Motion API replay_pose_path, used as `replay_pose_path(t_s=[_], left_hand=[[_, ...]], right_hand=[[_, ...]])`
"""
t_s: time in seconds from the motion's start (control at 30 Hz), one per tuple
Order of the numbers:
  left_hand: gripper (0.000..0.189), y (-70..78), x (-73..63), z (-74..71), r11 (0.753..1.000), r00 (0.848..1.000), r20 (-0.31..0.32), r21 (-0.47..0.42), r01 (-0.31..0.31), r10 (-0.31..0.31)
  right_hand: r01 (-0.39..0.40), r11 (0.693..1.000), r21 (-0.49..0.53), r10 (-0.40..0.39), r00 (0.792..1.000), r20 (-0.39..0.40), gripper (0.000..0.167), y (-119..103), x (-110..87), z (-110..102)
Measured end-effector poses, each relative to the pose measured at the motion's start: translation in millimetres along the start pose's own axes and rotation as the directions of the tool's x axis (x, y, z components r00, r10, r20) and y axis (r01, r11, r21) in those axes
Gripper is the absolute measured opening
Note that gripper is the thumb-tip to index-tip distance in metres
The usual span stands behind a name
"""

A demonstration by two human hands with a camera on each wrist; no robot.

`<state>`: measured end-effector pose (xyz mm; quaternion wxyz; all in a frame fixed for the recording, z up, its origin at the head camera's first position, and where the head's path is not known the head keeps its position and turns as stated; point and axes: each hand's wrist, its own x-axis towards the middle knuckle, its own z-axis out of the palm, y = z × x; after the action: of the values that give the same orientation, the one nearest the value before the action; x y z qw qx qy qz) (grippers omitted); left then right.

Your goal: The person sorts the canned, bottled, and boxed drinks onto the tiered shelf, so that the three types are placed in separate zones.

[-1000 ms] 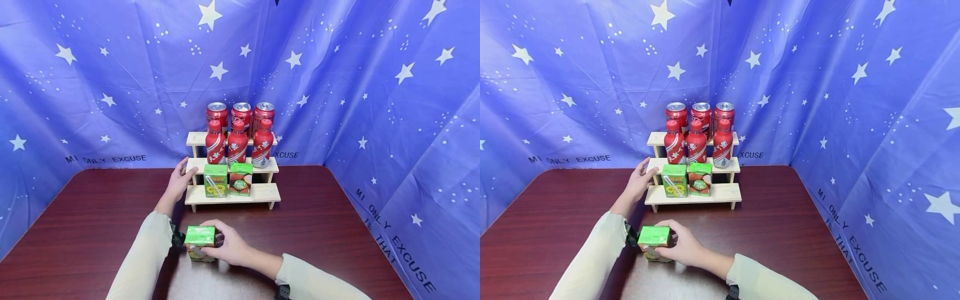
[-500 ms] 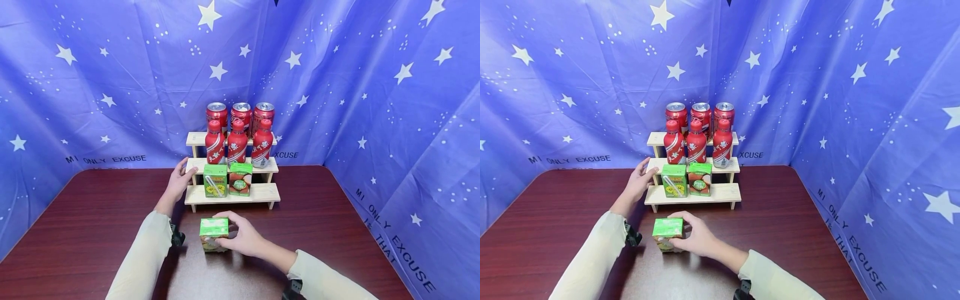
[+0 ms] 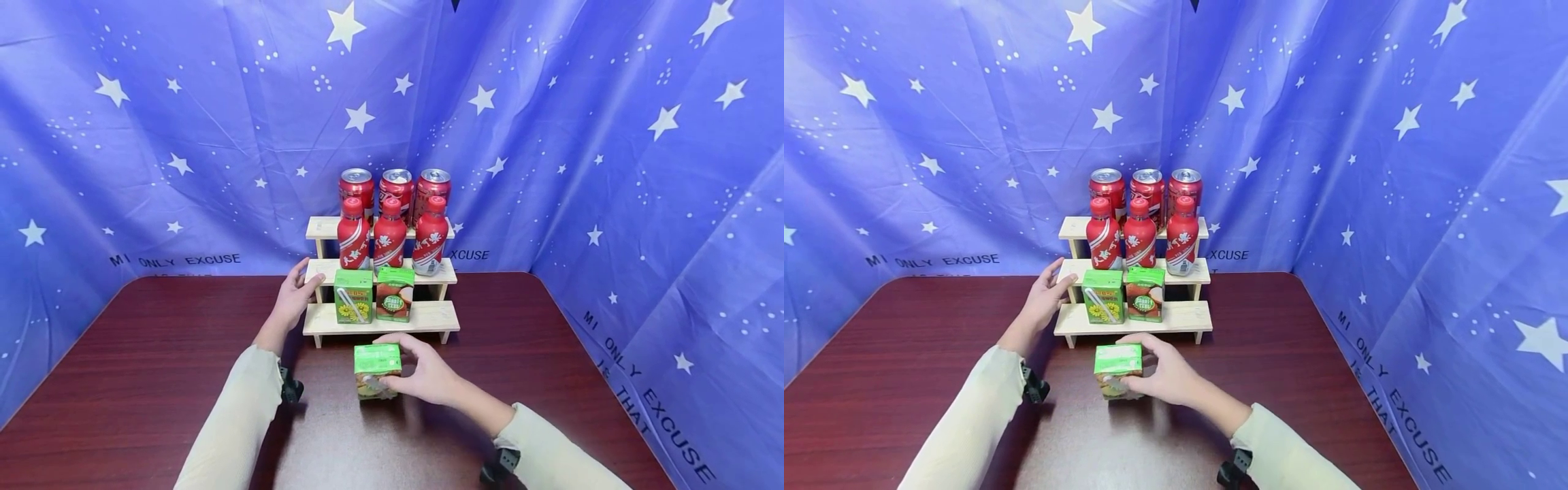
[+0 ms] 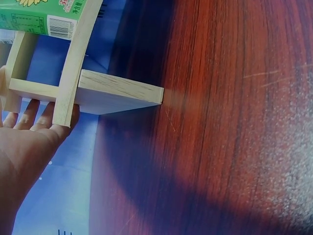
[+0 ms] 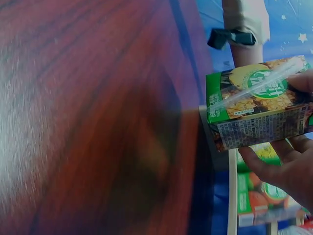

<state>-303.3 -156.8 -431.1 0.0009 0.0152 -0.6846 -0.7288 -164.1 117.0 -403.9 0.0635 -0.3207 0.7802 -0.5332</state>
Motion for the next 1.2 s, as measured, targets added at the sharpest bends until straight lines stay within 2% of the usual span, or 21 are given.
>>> replay_pose_path(t_s=[0.13,0.43,0.93,1.2], left_hand=[[0.067,3.1,-2.1,0.3,1.000,1.000,0.003,-0.008,0.011,-0.011],[0.067,17.9,-14.1,3.9,1.000,1.000,0.014,0.000,0.024,-0.024],[0.067,18.7,-15.5,3.8,1.000,1.000,0.022,0.004,0.017,-0.017],[0.066,19.3,-15.2,4.3,1.000,1.000,0.018,0.005,0.023,-0.023]], right_hand=[[-0.002,0.999,-0.039,0.001,1.000,-0.025,0.049,1,-1.9,-11],[-0.009,0.999,-0.041,0.005,0.995,-0.099,0.052,7,-4.9,-35],[0.038,0.999,0.006,-0.036,0.983,-0.180,0.052,11,-7.0,-73],[0.008,0.999,-0.047,-0.020,0.967,-0.256,0.052,12,-4.8,-90]])
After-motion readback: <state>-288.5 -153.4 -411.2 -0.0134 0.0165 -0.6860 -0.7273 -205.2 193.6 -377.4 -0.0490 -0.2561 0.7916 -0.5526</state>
